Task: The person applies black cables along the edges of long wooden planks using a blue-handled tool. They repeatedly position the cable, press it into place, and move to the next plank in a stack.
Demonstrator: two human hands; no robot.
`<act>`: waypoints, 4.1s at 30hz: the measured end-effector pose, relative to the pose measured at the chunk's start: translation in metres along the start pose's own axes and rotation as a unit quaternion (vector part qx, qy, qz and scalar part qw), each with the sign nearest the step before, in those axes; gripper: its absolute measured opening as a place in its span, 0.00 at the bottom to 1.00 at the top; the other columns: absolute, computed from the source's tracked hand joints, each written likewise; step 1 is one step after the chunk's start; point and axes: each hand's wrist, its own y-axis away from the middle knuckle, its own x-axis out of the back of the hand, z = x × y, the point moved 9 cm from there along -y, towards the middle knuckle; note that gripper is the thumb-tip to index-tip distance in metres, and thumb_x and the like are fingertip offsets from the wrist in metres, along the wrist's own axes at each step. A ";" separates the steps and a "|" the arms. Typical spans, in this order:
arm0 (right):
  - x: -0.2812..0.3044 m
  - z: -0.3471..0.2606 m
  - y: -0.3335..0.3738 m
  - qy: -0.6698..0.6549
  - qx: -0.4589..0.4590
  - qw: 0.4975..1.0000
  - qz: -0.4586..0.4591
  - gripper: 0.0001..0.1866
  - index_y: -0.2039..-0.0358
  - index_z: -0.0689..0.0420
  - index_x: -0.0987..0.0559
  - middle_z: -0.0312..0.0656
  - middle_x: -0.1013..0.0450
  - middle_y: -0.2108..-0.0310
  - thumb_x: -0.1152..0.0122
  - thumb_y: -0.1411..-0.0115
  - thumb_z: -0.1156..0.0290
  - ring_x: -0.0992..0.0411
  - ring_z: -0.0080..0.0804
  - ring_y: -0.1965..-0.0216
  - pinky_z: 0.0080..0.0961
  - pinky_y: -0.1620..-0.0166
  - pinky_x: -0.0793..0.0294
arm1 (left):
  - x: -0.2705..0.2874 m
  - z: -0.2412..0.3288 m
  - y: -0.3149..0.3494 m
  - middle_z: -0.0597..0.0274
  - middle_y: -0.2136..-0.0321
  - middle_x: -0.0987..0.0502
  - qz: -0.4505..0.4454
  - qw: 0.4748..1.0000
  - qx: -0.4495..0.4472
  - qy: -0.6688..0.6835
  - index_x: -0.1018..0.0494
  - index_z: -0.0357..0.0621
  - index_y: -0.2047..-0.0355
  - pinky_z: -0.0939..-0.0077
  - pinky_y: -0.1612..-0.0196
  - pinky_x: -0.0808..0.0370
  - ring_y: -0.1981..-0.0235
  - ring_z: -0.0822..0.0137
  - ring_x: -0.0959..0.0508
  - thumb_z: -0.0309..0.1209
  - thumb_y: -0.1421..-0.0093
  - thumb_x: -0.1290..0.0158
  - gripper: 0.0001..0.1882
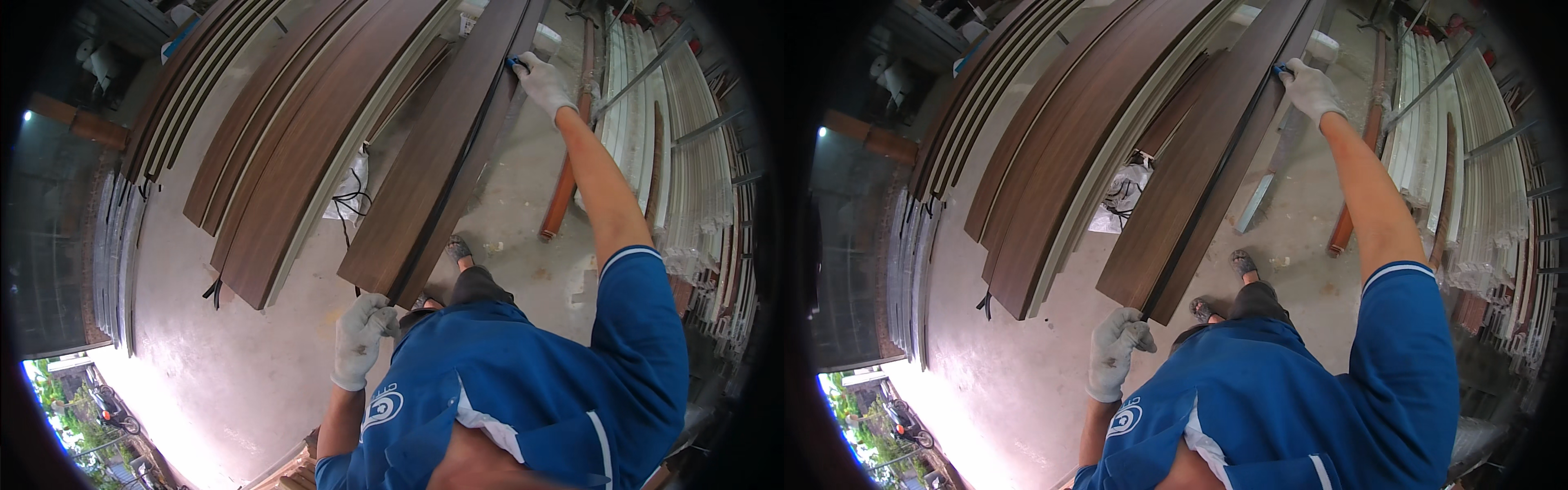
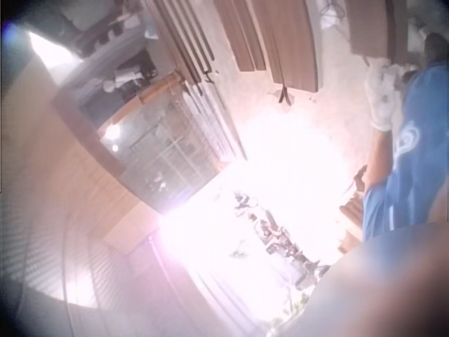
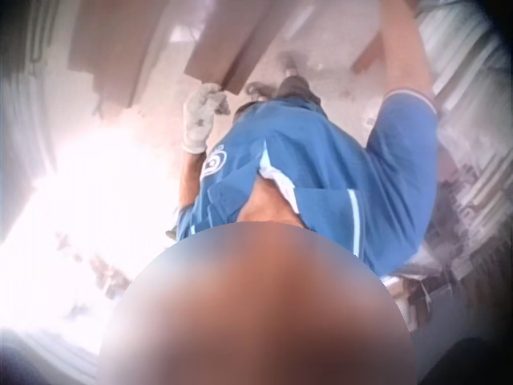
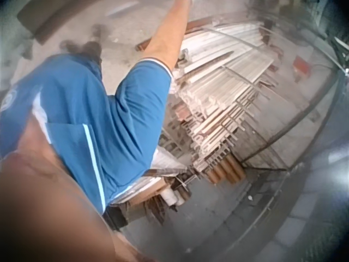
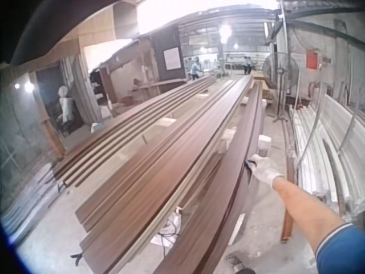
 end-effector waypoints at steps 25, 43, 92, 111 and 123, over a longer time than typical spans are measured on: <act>-0.002 0.006 0.000 -0.028 0.044 0.998 0.039 0.17 0.46 0.48 0.23 0.55 0.17 0.57 0.47 0.27 0.52 0.20 0.60 0.52 0.55 0.51 0.23 | -0.002 -0.024 -0.001 0.69 0.79 0.26 0.059 0.992 0.004 -0.111 0.21 0.36 0.65 0.82 0.75 0.34 0.79 0.79 0.31 0.32 0.30 0.40 0.11; 0.012 0.025 -0.051 -0.012 0.009 1.000 0.026 0.17 0.45 0.47 0.22 0.51 0.17 0.58 0.48 0.27 0.54 0.19 0.54 0.51 0.52 0.48 0.23 | 0.048 -0.036 -0.044 0.69 0.82 0.28 0.128 0.987 0.096 0.017 0.26 0.44 0.49 0.86 0.86 0.42 0.88 0.80 0.34 0.61 0.32 0.43 0.32; -0.001 -0.201 0.397 -0.098 0.154 0.983 0.002 0.17 0.45 0.50 0.23 0.48 0.18 0.65 0.41 0.29 0.58 0.18 0.51 0.65 0.47 0.63 0.20 | 0.051 -0.027 -0.056 0.68 0.80 0.30 -0.061 0.995 -0.057 0.051 0.26 0.45 0.60 0.81 0.85 0.39 0.87 0.78 0.32 0.55 0.32 0.40 0.24; -0.087 -0.147 0.375 -0.630 -0.245 0.733 -0.080 0.21 0.67 0.50 0.23 0.27 0.33 0.77 0.28 0.37 0.47 0.37 0.18 0.80 0.22 0.76 0.40 | 0.026 -0.021 -0.021 0.61 0.78 0.25 -0.025 0.902 -0.331 -0.275 0.19 0.35 0.65 0.72 0.70 0.30 0.76 0.72 0.29 0.38 0.31 0.40 0.15; -0.090 -0.146 0.371 -0.629 -0.264 0.731 -0.023 0.16 0.73 0.48 0.22 0.28 0.31 0.78 0.27 0.38 0.54 0.38 0.19 0.80 0.25 0.74 0.41 | 0.040 -0.037 -0.032 0.75 0.79 0.29 -0.151 0.969 -0.187 -0.047 0.21 0.38 0.69 0.80 0.72 0.40 0.76 0.81 0.35 0.37 0.29 0.44 0.15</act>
